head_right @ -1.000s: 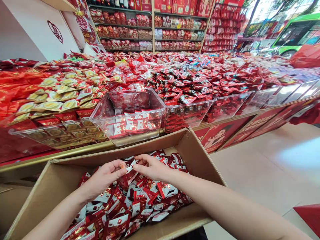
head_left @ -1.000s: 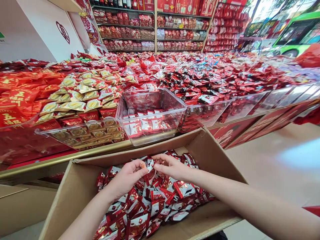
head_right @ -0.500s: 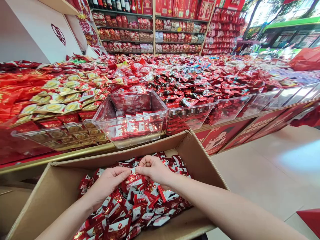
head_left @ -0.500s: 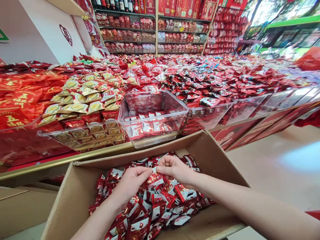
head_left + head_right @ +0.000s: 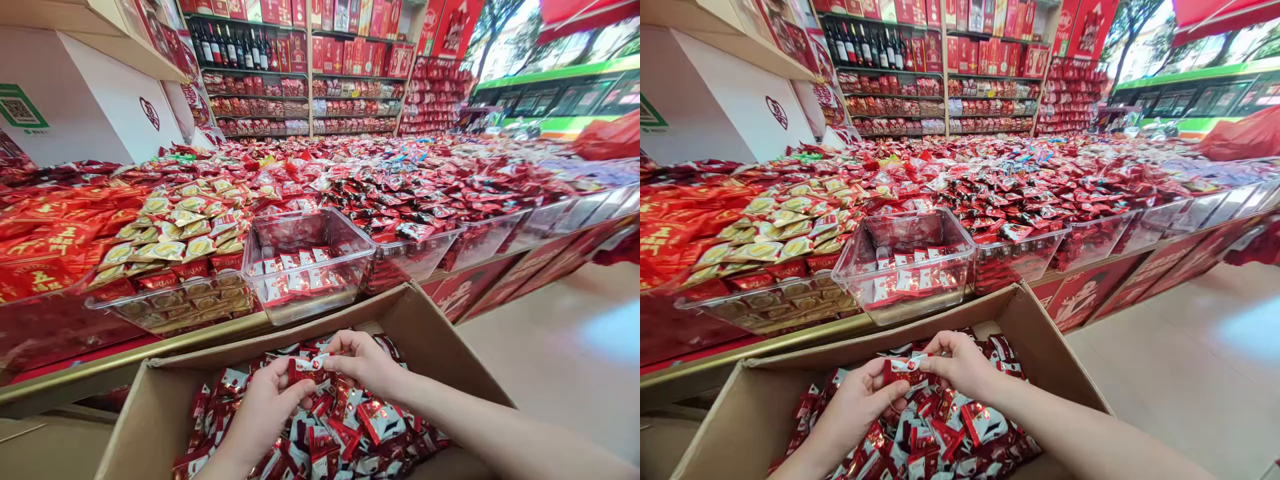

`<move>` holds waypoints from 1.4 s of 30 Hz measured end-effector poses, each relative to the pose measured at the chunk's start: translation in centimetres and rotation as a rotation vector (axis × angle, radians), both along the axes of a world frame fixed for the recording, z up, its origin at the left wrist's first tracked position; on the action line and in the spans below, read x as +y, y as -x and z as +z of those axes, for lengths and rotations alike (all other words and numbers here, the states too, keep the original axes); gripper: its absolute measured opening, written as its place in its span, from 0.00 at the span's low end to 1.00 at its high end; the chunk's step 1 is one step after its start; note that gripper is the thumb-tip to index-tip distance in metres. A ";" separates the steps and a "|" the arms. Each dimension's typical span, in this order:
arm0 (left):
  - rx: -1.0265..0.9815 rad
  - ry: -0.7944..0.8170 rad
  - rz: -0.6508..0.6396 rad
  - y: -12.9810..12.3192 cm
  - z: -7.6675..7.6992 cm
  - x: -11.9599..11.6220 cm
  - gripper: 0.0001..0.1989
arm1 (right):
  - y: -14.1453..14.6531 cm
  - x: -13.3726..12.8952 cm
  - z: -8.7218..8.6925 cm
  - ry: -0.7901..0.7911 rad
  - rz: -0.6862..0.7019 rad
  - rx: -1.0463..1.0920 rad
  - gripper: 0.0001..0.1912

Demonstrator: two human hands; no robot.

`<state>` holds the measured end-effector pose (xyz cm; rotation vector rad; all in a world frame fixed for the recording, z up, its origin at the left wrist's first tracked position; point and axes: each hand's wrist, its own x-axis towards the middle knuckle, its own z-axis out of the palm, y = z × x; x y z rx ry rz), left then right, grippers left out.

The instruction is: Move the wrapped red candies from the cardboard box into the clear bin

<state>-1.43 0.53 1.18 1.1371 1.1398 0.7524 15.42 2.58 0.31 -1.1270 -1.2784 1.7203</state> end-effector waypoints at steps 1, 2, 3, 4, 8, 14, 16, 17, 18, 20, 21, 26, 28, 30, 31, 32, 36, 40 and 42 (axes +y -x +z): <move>-0.001 -0.027 0.008 0.0 0.2 0.0 0.08 | -0.1 0.0 0.1 -0.003 0.004 -0.012 0.13; -0.023 -0.036 0.024 0.1 0.5 0.0 0.08 | -0.2 0.0 0.3 -0.026 -0.002 -0.015 0.12; -0.072 -0.013 0.039 0.0 0.8 0.0 0.10 | -0.4 0.0 0.4 -0.081 -0.015 -0.012 0.11; -0.138 0.044 0.050 0.0 1.1 0.0 0.13 | -0.5 0.0 0.6 -0.164 -0.034 -0.005 0.10; -0.359 0.331 0.072 -0.2 2.0 -0.4 0.19 | -0.8 -0.2 1.2 -0.441 -0.014 0.051 0.04; -0.282 0.138 0.234 -0.8 1.8 -0.5 0.25 | -0.2 -0.7 0.9 -0.103 -0.037 0.203 0.18; -0.233 0.086 0.228 -0.9 1.5 -0.4 0.26 | 0.2 -0.6 0.8 -0.014 -0.072 0.189 0.18; -0.218 0.073 0.208 -0.9 1.4 -0.4 0.25 | 0.3 -0.6 0.7 -0.004 -0.070 0.167 0.16; -0.213 0.068 0.185 -0.9 1.3 -0.4 0.24 | 0.4 -0.5 0.7 -0.004 -0.060 0.144 0.15; -0.212 0.073 0.150 -0.9 1.1 -0.4 0.23 | 0.4 -0.4 0.6 -0.014 -0.044 0.110 0.15; -0.210 0.073 0.148 -0.9 1.0 -0.5 0.22 | 0.4 -0.4 0.6 -0.028 -0.048 0.095 0.15; -0.105 0.001 0.070 -0.9 0.9 -0.6 0.17 | 0.1 -0.3 0.5 -0.106 -0.035 0.006 0.14; -0.049 -0.005 0.008 -0.9 1.1 -0.7 0.14 | 0.0 -0.3 0.7 -0.113 -0.032 -0.022 0.13; -0.018 0.001 0.008 -0.9 1.4 -0.7 0.13 | -0.1 -0.2 1.0 -0.113 -0.037 -0.037 0.13; -0.012 -0.002 0.023 -0.9 1.6 -0.7 0.13 | -0.1 -0.2 1.2 -0.114 -0.044 -0.042 0.13; -0.013 -0.004 0.031 -1.0 1.7 -0.7 0.13 | -0.1 -0.2 1.2 -0.121 -0.054 -0.048 0.12; -0.069 0.042 -0.008 -1.0 1.9 -0.6 0.16 | -0.1 -0.1 1.0 -0.211 -0.048 -0.112 0.10; -0.076 0.090 -0.044 -0.9 1.4 -0.6 0.14 | -0.2 -0.1 0.3 -0.235 -0.001 -0.108 0.10; -0.062 0.092 0.007 -0.9 1.0 -0.6 0.15 | -0.1 -0.1 0.1 -0.212 0.002 -0.081 0.11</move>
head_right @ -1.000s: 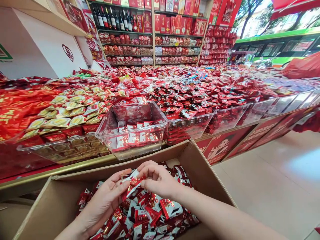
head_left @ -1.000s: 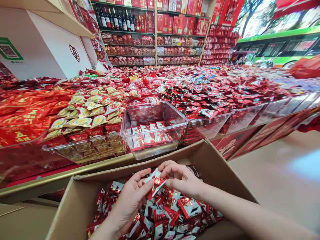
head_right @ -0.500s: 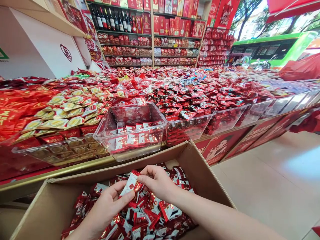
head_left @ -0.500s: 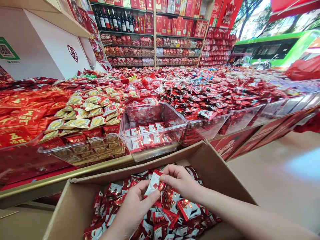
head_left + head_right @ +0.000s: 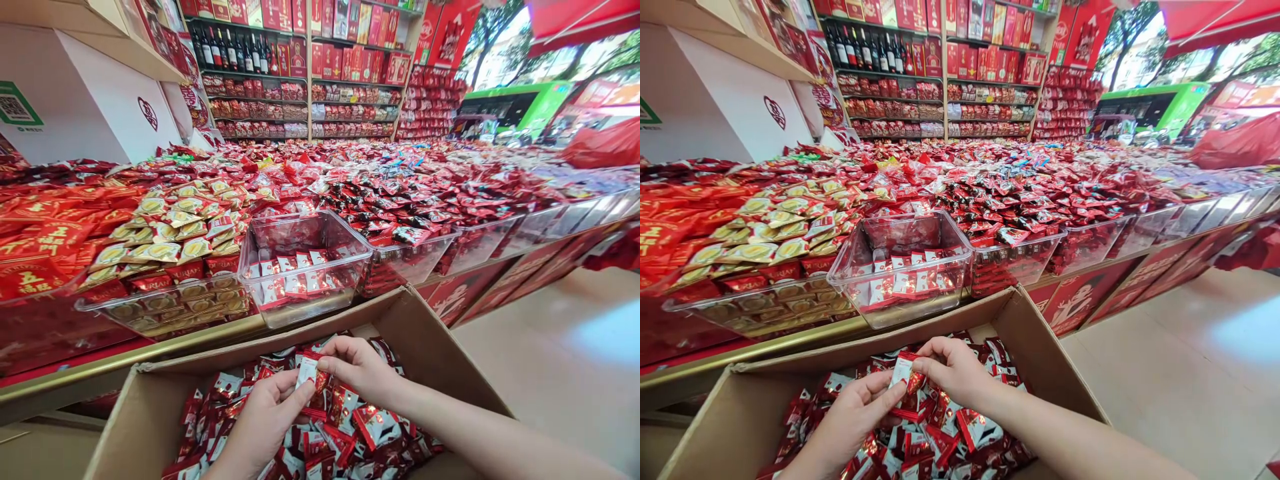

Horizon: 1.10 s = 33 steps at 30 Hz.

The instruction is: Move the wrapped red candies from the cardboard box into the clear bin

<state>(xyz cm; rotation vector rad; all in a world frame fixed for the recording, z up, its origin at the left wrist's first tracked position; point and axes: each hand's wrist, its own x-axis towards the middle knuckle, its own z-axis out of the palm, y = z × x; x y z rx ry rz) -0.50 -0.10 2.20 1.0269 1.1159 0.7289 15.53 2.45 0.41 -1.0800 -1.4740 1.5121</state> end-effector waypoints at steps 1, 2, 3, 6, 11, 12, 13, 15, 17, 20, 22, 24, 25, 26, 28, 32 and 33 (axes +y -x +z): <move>-0.001 0.001 0.027 0.0 -0.2 0.0 0.15 | 0.1 0.0 -0.1 0.017 0.003 0.019 0.12; -0.010 -0.002 0.052 0.0 -0.3 0.0 0.16 | 0.1 0.0 -0.1 0.038 0.008 0.040 0.13; -0.021 -0.005 0.070 -0.1 -0.4 0.0 0.16 | 0.2 -0.1 -0.1 0.062 0.016 0.059 0.14; -0.044 -0.002 0.086 -0.2 -0.3 0.1 0.15 | 0.3 -0.1 -0.1 0.120 0.022 0.086 0.16; -0.042 -0.010 0.075 -0.2 -0.1 0.0 0.16 | 0.3 0.0 -0.1 0.147 0.006 0.087 0.17; -0.044 -0.010 0.071 -0.2 -0.1 0.0 0.16 | 0.2 0.1 -0.1 0.151 0.006 0.093 0.17; -0.046 -0.009 0.066 -0.2 -0.2 0.0 0.16 | 0.2 0.1 -0.2 0.157 0.004 0.101 0.17; -0.053 -0.003 0.060 -0.2 -0.2 0.1 0.16 | 0.2 0.1 -0.2 0.172 -0.003 0.119 0.18; -0.058 -0.003 0.066 -0.1 -0.1 0.1 0.16 | 0.2 0.0 0.0 0.183 -0.010 0.133 0.18; -0.073 -0.002 0.055 -0.1 0.3 0.1 0.15 | 0.3 -0.1 0.4 0.191 -0.022 0.153 0.17; -0.099 0.004 0.040 -0.1 0.5 0.1 0.15 | 0.3 -0.1 0.6 0.201 -0.032 0.172 0.17; -0.122 0.005 0.051 -0.2 0.6 0.0 0.15 | 0.3 -0.2 0.7 0.214 -0.047 0.191 0.18; -0.125 0.007 0.066 -0.3 0.5 -0.1 0.15 | 0.3 -0.2 0.6 0.219 -0.053 0.198 0.18; -0.123 0.011 0.083 -0.3 0.5 -0.1 0.15 | 0.3 -0.2 0.6 0.222 -0.057 0.203 0.18; -0.117 0.027 0.105 -0.4 0.3 -0.1 0.15 | 0.3 -0.2 0.4 0.227 -0.054 0.207 0.18; -0.115 0.030 0.134 -0.3 -0.2 -0.1 0.16 | 0.4 -0.2 0.1 0.207 -0.005 0.188 0.19; -0.114 0.029 0.135 -0.3 -0.2 -0.1 0.16 | 0.4 -0.3 0.0 0.195 0.005 0.173 0.19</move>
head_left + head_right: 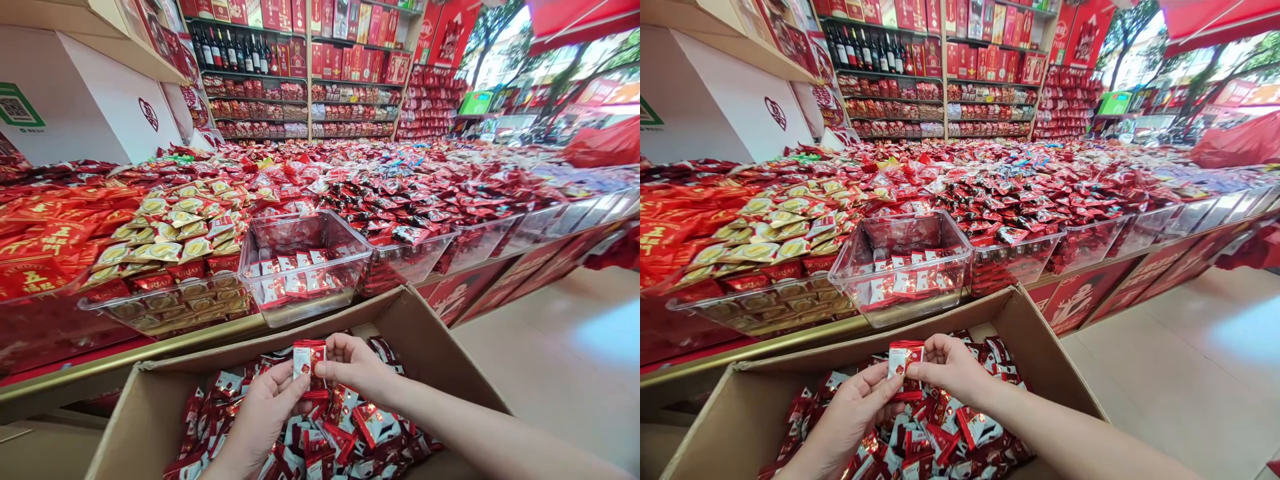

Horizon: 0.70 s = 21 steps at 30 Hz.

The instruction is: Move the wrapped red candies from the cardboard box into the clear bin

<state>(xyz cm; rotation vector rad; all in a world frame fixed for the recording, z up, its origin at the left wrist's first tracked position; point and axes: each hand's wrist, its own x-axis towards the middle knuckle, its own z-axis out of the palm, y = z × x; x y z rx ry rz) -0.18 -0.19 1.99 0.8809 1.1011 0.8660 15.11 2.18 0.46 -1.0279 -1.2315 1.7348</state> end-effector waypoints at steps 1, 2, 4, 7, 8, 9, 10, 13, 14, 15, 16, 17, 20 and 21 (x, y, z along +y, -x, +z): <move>0.003 0.000 -0.001 0.0 0.0 0.0 0.16 | 0.0 0.0 0.0 -0.012 0.006 -0.019 0.20; 0.008 0.003 -0.007 0.0 -0.1 0.0 0.17 | 0.1 0.0 -0.1 -0.023 0.009 -0.039 0.20; 0.016 0.008 -0.018 0.0 -0.1 0.0 0.17 | 0.1 0.0 -0.2 -0.032 0.013 -0.073 0.20; 0.007 0.013 -0.006 0.0 -0.3 0.0 0.16 | 0.2 0.0 -0.5 -0.051 0.030 -0.067 0.20; 0.002 0.015 0.004 0.0 -0.3 0.0 0.16 | 0.2 0.0 -0.7 -0.065 0.029 -0.055 0.20; 0.001 0.018 0.016 -0.1 -0.4 0.0 0.16 | 0.2 -0.1 -0.7 -0.088 0.012 -0.055 0.20; 0.005 0.023 0.023 -0.1 -0.4 0.0 0.16 | 0.2 -0.2 -0.7 -0.125 -0.016 -0.076 0.20; 0.044 0.035 0.038 -0.1 -0.3 0.1 0.17 | -0.1 -0.7 -0.3 -0.335 -0.128 -0.304 0.18; 0.058 0.040 0.043 -0.1 -0.3 0.1 0.17 | -0.2 -0.9 0.0 -0.445 -0.130 -0.406 0.17; 0.061 0.044 0.047 -0.1 -0.2 0.1 0.17 | -0.3 -1.1 0.3 -0.570 -0.102 -0.496 0.16; 0.054 0.047 0.047 -0.1 -0.2 0.1 0.17 | -0.4 -1.3 0.6 -0.697 -0.051 -0.574 0.15; 0.043 0.051 0.042 -0.2 -0.1 0.0 0.17 | -0.5 -1.4 0.9 -0.816 0.011 -0.645 0.15; 0.036 0.071 0.013 -0.3 0.1 -0.1 0.16 | -0.6 -1.4 1.1 -1.068 0.156 -0.858 0.14; 0.039 0.084 0.010 -0.3 0.3 -0.2 0.16 | -0.6 -1.4 1.0 -1.125 0.172 -0.928 0.12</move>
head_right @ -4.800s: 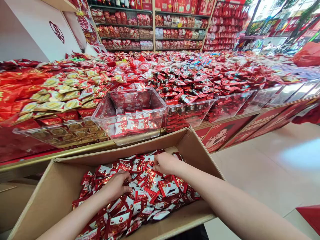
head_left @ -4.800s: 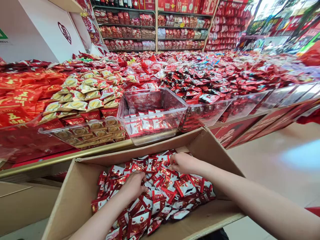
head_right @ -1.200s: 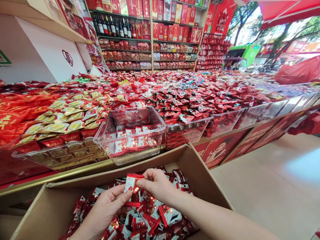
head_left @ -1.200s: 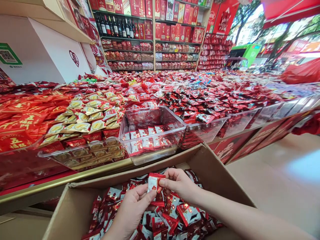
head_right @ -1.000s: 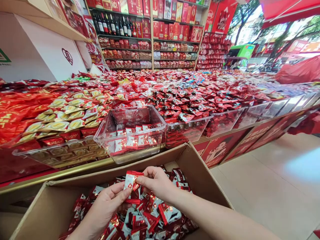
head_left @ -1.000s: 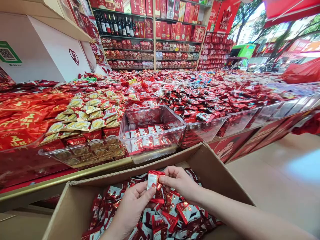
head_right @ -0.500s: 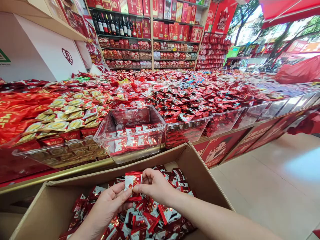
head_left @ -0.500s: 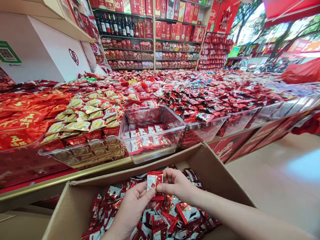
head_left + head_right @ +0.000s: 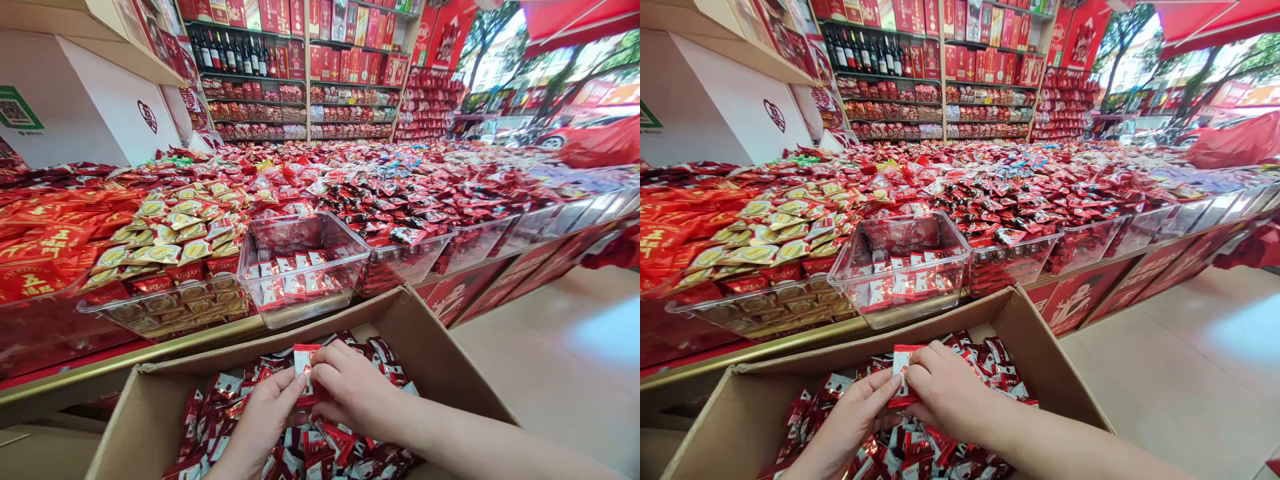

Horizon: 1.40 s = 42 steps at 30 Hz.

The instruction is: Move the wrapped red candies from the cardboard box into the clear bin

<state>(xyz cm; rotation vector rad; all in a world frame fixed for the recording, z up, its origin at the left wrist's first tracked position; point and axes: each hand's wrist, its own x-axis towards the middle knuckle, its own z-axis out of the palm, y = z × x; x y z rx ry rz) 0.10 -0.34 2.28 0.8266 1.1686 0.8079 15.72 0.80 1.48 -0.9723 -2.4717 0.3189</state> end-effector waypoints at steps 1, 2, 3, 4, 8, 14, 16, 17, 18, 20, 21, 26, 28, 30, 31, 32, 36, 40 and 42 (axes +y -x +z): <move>-0.004 0.016 0.002 0.0 0.2 0.0 0.16 | 0.0 0.0 -0.1 -0.055 -0.002 -0.053 0.08; -0.024 0.029 0.008 0.1 0.4 -0.1 0.16 | 0.0 0.0 -0.1 -0.107 -0.002 -0.082 0.05; -0.057 0.041 0.015 0.3 0.7 -0.1 0.17 | -0.1 0.0 -0.1 -0.152 -0.002 -0.088 0.03; -0.094 0.050 0.023 0.4 0.9 -0.1 0.18 | -0.2 -0.2 0.2 -0.189 -0.001 -0.079 0.04; -0.151 0.063 0.048 1.0 1.5 0.0 0.18 | -1.3 -0.6 4.0 -0.280 0.044 0.013 0.04; -0.070 0.061 0.003 1.1 1.0 0.0 0.19 | -2.2 5.1 13.4 -0.442 -0.123 0.079 0.05; -0.071 0.079 -0.036 1.1 0.7 0.0 0.20 | -2.0 8.6 15.0 -0.381 -0.157 -0.109 0.05; -0.074 0.083 -0.052 1.2 0.5 0.1 0.20 | -1.8 10.3 15.4 -0.337 -0.147 -0.219 0.05; -0.076 0.084 -0.062 1.2 0.3 0.1 0.20 | -1.5 11.7 15.5 -0.296 -0.131 -0.323 0.05; -0.075 0.083 -0.072 1.3 0.1 0.1 0.20 | -0.9 13.8 15.2 -0.243 -0.103 -0.499 0.05; -0.073 0.084 -0.074 1.4 0.0 0.1 0.20 | -0.5 14.3 15.0 -0.217 -0.093 -0.580 0.05; -0.062 0.083 -0.074 1.6 0.0 0.1 0.21 | 1.2 14.1 14.9 0.078 -0.056 -0.907 0.12; -0.055 0.082 -0.079 1.6 0.0 0.1 0.21 | 1.5 13.7 15.2 0.171 -0.061 -0.958 0.12; -0.053 0.085 -0.088 1.6 0.0 0.1 0.21 | 1.6 13.5 15.3 0.254 -0.070 -0.997 0.13; -0.053 0.086 -0.094 1.6 0.0 0.0 0.22 | 1.6 13.5 15.3 0.298 -0.076 -1.011 0.15; -0.053 0.087 -0.101 1.6 0.0 0.0 0.22 | 1.5 13.5 15.2 0.336 -0.079 -1.018 0.16; -0.044 0.087 -0.115 1.6 0.0 0.0 0.22 | 1.3 14.2 14.4 0.408 -0.074 -1.019 0.20; 0.010 0.075 -0.128 1.7 -0.4 0.1 0.22 | 1.4 15.4 13.2 0.396 -0.044 -1.017 0.20; 0.040 0.067 -0.145 1.7 -0.9 0.1 0.21 | 1.5 15.9 12.8 0.382 -0.025 -1.019 0.19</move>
